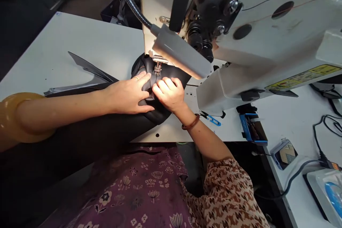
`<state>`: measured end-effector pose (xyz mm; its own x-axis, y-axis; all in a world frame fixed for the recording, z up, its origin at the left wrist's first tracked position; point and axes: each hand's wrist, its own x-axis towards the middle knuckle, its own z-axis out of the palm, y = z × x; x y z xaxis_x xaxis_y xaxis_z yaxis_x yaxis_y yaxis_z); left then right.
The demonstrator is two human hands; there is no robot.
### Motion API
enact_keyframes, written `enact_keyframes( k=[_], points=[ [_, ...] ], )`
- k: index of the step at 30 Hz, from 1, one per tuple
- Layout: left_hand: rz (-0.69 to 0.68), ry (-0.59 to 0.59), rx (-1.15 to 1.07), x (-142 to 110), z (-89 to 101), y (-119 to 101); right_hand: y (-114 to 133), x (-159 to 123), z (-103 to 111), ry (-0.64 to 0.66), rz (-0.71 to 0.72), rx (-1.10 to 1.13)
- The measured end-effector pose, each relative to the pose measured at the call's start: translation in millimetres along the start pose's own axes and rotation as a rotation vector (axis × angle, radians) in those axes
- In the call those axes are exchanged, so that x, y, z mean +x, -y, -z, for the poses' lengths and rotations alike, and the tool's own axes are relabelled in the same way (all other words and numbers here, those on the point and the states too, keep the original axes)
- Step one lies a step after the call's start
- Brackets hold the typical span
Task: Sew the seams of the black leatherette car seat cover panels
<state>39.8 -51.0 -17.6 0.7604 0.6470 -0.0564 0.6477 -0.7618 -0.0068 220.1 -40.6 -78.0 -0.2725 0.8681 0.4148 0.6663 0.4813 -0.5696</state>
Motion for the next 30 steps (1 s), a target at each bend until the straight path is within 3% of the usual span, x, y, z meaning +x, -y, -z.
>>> enact_keyframes(
  k=[2, 6, 8, 13, 21, 25, 30],
  points=[
    [0.007, 0.017, 0.022, -1, 0.6, 2, -8, -3, -3, -0.035, 0.163, -0.224],
    [0.014, 0.024, 0.043, 2, 2.5, 2, -15, -4, -4, -0.271, 0.577, -0.644],
    [0.013, 0.017, 0.050, 6, 3.6, 6, -15, 2, -3, -0.355, 0.673, -0.743],
    [-0.005, -0.001, 0.069, 18, 6.6, 19, -13, 14, 1, -0.375, 0.695, -0.813],
    [0.012, 0.082, 0.075, 4, 8.1, 9, -19, -5, 4, -0.327, 0.670, -0.725],
    [-0.049, 0.039, 0.051, 7, 5.7, 20, -22, -6, 4, -0.340, 0.654, -0.694],
    [-0.076, 0.039, 0.050, 17, 7.2, 30, -29, 4, 4, -0.250, 0.558, -0.676]
  ],
)
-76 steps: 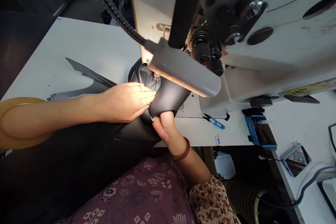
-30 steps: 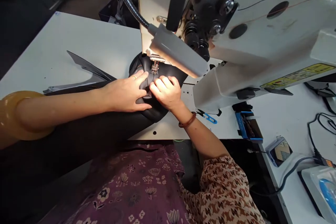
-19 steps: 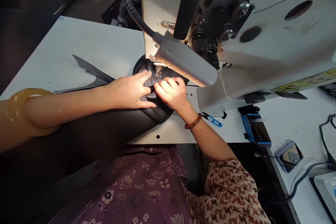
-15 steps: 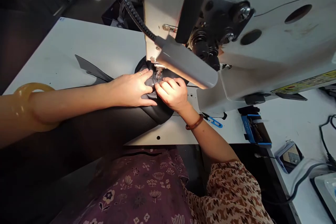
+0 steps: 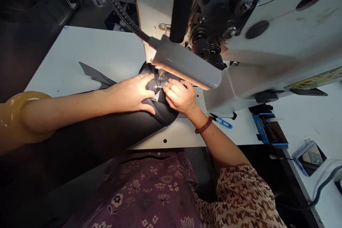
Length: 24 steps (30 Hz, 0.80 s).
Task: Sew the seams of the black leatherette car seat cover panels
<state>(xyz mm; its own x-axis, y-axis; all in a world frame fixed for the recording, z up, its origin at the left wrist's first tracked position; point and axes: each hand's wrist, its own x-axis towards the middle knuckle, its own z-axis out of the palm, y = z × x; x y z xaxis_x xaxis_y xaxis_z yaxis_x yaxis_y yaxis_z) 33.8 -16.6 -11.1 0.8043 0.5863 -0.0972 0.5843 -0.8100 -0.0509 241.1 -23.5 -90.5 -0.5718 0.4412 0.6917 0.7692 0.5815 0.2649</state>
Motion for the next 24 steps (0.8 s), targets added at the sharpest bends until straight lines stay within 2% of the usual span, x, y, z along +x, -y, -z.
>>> enact_keyframes(
  k=[4, 7, 12, 20, 24],
  points=[
    [0.002, 0.046, -0.031, 6, 4.2, 6, -9, 6, -9, -0.058, -0.025, 0.098],
    [-0.004, 0.029, -0.041, 7, 2.2, 10, -11, 6, -13, -0.110, -0.060, 0.176],
    [-0.017, -0.011, -0.009, 6, -4.4, 13, -7, 3, -17, -0.060, -0.165, 0.234],
    [-0.017, 0.028, -0.003, 5, 2.6, 12, -5, 4, -25, -0.133, -0.243, 0.288],
    [-0.038, 0.009, -0.010, 4, 0.9, 14, -2, 2, -30, -0.098, -0.306, 0.303]
  ],
)
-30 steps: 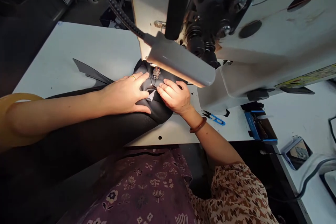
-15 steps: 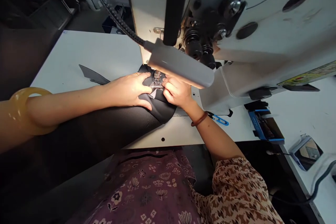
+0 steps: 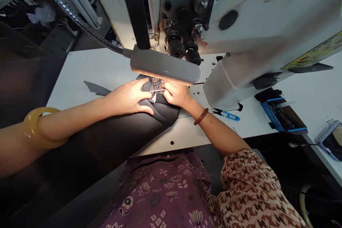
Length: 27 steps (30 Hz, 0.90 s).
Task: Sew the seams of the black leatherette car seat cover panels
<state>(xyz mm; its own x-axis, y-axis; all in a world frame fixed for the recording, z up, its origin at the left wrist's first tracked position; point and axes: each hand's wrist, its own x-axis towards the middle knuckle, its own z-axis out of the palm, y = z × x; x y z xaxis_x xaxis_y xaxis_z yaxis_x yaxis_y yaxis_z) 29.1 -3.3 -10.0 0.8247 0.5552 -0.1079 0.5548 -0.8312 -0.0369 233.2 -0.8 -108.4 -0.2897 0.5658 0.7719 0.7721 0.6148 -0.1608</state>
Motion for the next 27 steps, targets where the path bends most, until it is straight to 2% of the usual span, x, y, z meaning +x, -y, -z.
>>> enact_keyframes(
  k=[4, 9, 15, 23, 27],
  points=[
    [-0.014, -0.034, -0.011, -0.8, -4.3, 2.7, -1.0, -2.2, -3.6, 0.062, -0.055, 0.004],
    [-0.009, -0.012, 0.016, -0.8, -2.7, 1.4, -0.3, -3.2, -4.3, 0.060, -0.099, 0.001],
    [0.025, -0.007, -0.025, -2.7, -2.2, -2.4, 0.6, -3.0, -3.8, -0.066, -0.011, 0.037],
    [0.037, -0.045, -0.050, -3.1, -5.5, -6.7, -3.2, -0.2, -3.4, -0.157, 0.140, 0.126],
    [0.034, -0.060, -0.070, -3.3, -5.6, -6.6, -2.7, 1.1, -3.6, -0.173, 0.158, 0.133]
  ],
)
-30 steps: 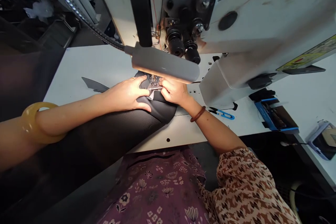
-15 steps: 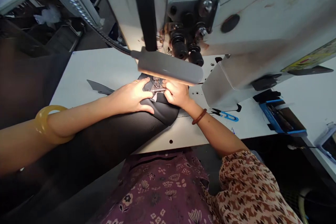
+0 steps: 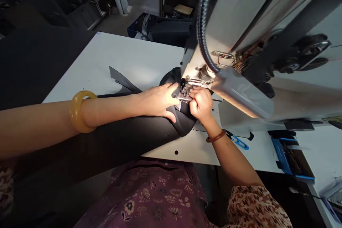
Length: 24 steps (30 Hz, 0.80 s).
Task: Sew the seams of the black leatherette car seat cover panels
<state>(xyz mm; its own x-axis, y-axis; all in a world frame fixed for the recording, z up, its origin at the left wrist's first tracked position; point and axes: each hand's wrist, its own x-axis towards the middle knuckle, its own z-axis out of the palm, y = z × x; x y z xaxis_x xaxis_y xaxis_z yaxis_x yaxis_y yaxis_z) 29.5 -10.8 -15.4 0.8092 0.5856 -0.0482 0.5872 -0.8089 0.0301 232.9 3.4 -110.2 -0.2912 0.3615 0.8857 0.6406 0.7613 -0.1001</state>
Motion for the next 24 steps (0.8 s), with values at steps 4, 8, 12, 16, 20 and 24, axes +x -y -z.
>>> enact_keyframes(
  k=[4, 8, 12, 16, 20, 24],
  points=[
    [-0.019, 0.003, 0.036, 0, -1.4, 2, 2, 1, -1, 0.010, -0.042, -0.041],
    [-0.041, -0.002, 0.062, 0, -1.9, 4, 4, 2, -3, -0.030, -0.037, -0.054],
    [-0.022, 0.014, 0.062, 0, -0.8, 3, 2, 0, -4, -0.029, -0.048, -0.032],
    [-0.032, 0.006, 0.049, -1, -0.8, 4, -2, -6, -8, 0.034, -0.146, -0.062],
    [-0.015, 0.017, 0.088, -1, 0.2, 4, -5, -11, -13, 0.064, -0.175, -0.084],
    [-0.005, 0.037, 0.096, 1, 1.6, 5, -2, -10, -15, 0.048, -0.208, -0.114]
  ],
)
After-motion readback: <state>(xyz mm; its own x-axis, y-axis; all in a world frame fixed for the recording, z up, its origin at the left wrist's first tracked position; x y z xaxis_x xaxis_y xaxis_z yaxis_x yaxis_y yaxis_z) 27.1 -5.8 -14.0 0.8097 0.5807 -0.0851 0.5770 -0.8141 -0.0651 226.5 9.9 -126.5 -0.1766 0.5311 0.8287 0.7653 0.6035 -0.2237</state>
